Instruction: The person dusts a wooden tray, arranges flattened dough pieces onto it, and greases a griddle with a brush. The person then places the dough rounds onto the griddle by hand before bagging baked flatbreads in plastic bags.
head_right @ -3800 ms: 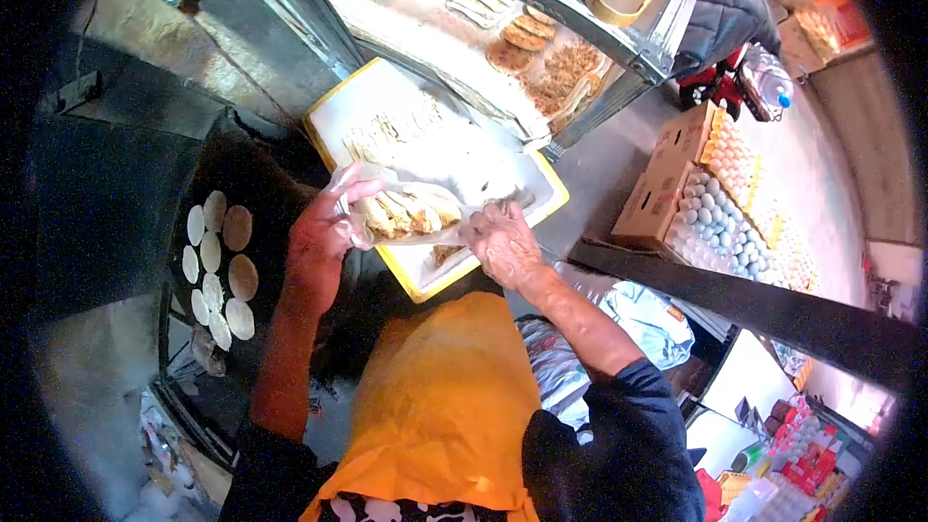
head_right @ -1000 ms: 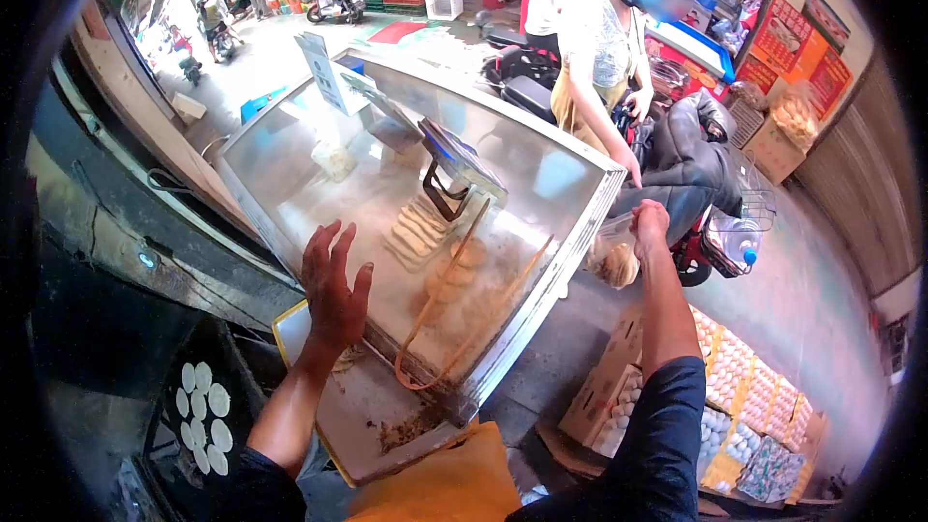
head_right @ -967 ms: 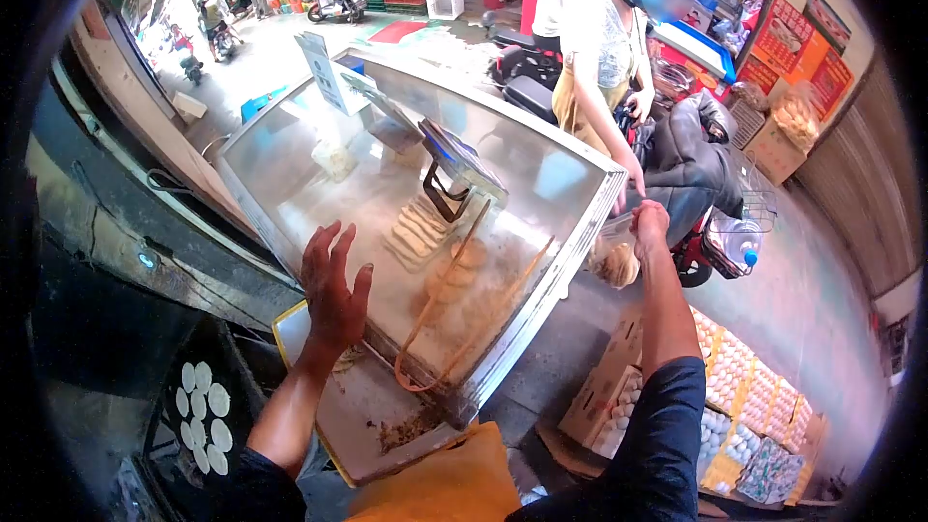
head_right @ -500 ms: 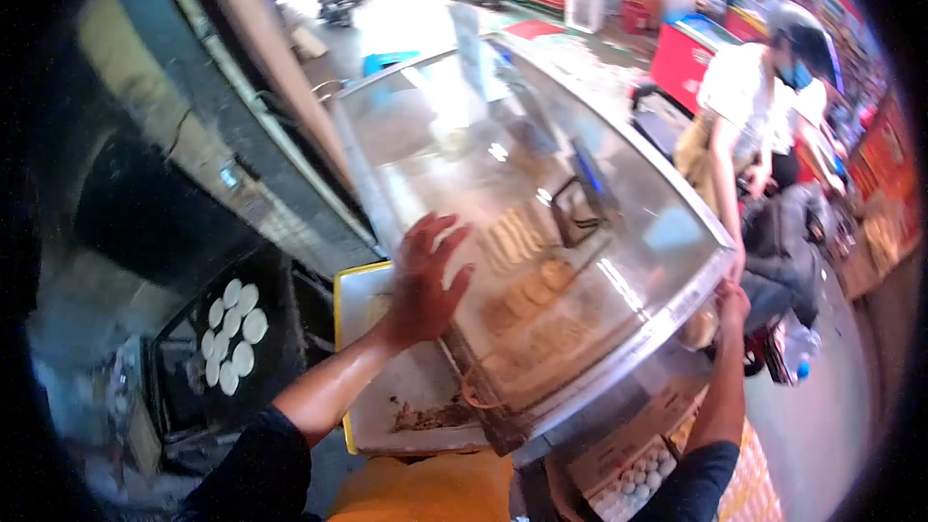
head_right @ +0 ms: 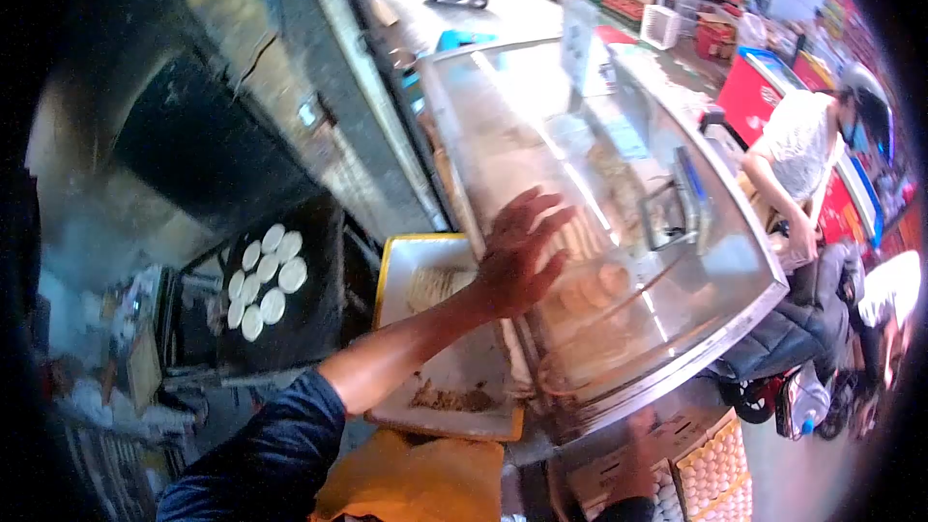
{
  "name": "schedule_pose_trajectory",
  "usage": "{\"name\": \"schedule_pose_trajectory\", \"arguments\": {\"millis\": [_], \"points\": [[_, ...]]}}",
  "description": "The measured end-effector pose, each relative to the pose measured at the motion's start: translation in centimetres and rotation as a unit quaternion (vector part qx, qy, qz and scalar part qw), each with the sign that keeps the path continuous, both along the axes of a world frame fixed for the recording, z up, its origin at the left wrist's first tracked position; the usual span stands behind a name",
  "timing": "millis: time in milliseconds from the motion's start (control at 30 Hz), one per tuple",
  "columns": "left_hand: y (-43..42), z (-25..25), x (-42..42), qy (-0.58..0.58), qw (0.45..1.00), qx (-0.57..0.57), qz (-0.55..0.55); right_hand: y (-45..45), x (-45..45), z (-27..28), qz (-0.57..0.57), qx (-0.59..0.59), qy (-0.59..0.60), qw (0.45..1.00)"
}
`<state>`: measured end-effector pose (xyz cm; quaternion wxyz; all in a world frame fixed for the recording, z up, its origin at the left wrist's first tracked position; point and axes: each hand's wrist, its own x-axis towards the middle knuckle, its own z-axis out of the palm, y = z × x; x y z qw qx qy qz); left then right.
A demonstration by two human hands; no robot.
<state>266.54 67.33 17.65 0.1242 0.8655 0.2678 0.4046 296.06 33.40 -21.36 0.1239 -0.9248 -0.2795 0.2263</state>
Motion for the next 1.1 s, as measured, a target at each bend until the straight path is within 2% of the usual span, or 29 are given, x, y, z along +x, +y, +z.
{"name": "schedule_pose_trajectory", "arguments": {"millis": [67, 133, 233, 300, 333, 367, 433, 467, 500, 567, 600, 633, 700, 767, 800, 833, 867, 900, 933, 967, 1000, 1033, 1067, 1100], "points": [[-0.8, -0.6, -1.5, -0.068, 0.997, -0.001, -0.036, -2.4, -8.8, -4.5, 0.075, -0.053, 0.066, 0.994], [-3.1, -0.8, -4.3, -0.131, 0.990, -0.003, -0.059, -4.4, -17.5, -5.9, 0.133, -0.089, 0.114, 0.981], [-6.8, -3.6, -12.9, -0.067, 0.993, 0.005, -0.095, -5.8, -28.1, -3.7, 0.199, -0.135, 0.120, 0.963], [-8.1, -7.5, -19.7, -0.035, 0.998, 0.003, -0.060, -6.8, -32.5, -3.6, 0.260, -0.121, 0.171, 0.943], [-8.2, -9.5, -23.8, -0.011, 0.998, -0.048, -0.033, -7.3, -34.1, -3.0, 0.263, -0.129, 0.168, 0.941], [-8.2, -11.1, -28.3, 0.012, 0.995, -0.098, -0.009, -7.7, -35.7, -1.8, 0.211, -0.092, 0.196, 0.953], [-7.8, -13.9, -37.8, 0.012, 0.992, -0.106, 0.062, -8.4, -39.8, 0.3, 0.098, -0.014, 0.246, 0.964], [-7.4, -15.4, -42.5, 0.035, 0.987, -0.119, 0.100, -9.4, -40.9, -0.4, 0.064, 0.014, 0.275, 0.959], [-6.8, -16.7, -47.1, 0.058, 0.980, -0.133, 0.139, -10.0, -43.0, 0.3, 0.062, 0.011, 0.271, 0.961], [-6.1, -18.3, -56.1, 0.019, 0.965, -0.162, 0.204, -11.6, -46.9, 3.8, 0.003, -0.030, 0.231, 0.973], [-5.7, -18.6, -60.3, 0.032, 0.959, -0.147, 0.242, -14.8, -46.7, -0.5, 0.077, -0.018, 0.191, 0.978], [-5.6, -18.9, -64.3, 0.045, 0.950, -0.130, 0.281, -14.2, -48.6, 2.2, 0.183, -0.147, 0.101, 0.967], [-5.6, -21.6, -71.4, 0.027, 0.943, -0.065, 0.324, -15.4, -51.5, 2.8, 0.111, -0.041, 0.224, 0.967], [-7.1, -21.5, -76.1, 0.013, 0.924, -0.146, 0.352, -14.3, -54.2, 5.3, 0.148, -0.027, 0.187, 0.971], [-8.2, -21.5, -77.4, 0.021, 0.920, -0.124, 0.371, -13.6, -55.1, 6.6, 0.190, -0.018, 0.154, 0.970], [-9.3, -21.0, -78.1, 0.015, 0.917, -0.123, 0.379, -12.8, -55.8, 7.7, 0.198, -0.017, 0.149, 0.969], [-10.8, -20.4, -78.8, 0.017, 0.912, -0.158, 0.379, -11.9, -56.5, 8.2, 0.191, -0.005, 0.191, 0.963], [-12.7, -20.1, -79.7, 0.021, 0.903, -0.192, 0.384, -10.9, -57.2, 8.6, 0.188, 0.004, 0.237, 0.953], [-14.7, -21.3, -80.2, -0.003, 0.896, -0.202, 0.395, -10.5, -56.5, 6.3, 0.264, -0.026, 0.180, 0.947], [-16.9, -22.1, -80.8, -0.030, 0.885, -0.236, 0.401, -10.0, -57.2, 6.4, 0.117, -0.015, 0.311, 0.943], [-19.4, -22.3, -81.1, -0.052, 0.872, -0.260, 0.411, -9.8, -55.9, 3.3, 0.390, 0.018, 0.148, 0.909], [-22.1, -22.5, -81.9, -0.062, 0.858, -0.271, 0.431, -8.4, -54.6, -1.5, 0.624, 0.076, -0.027, 0.778], [-25.3, -22.9, -82.7, -0.072, 0.845, -0.283, 0.447, -7.3, -54.3, -5.6, 0.650, 0.093, -0.012, 0.754], [-28.6, -23.1, -84.1, -0.066, 0.834, -0.275, 0.474, -7.4, -54.7, -8.3, 0.665, -0.072, -0.020, 0.743]]}}
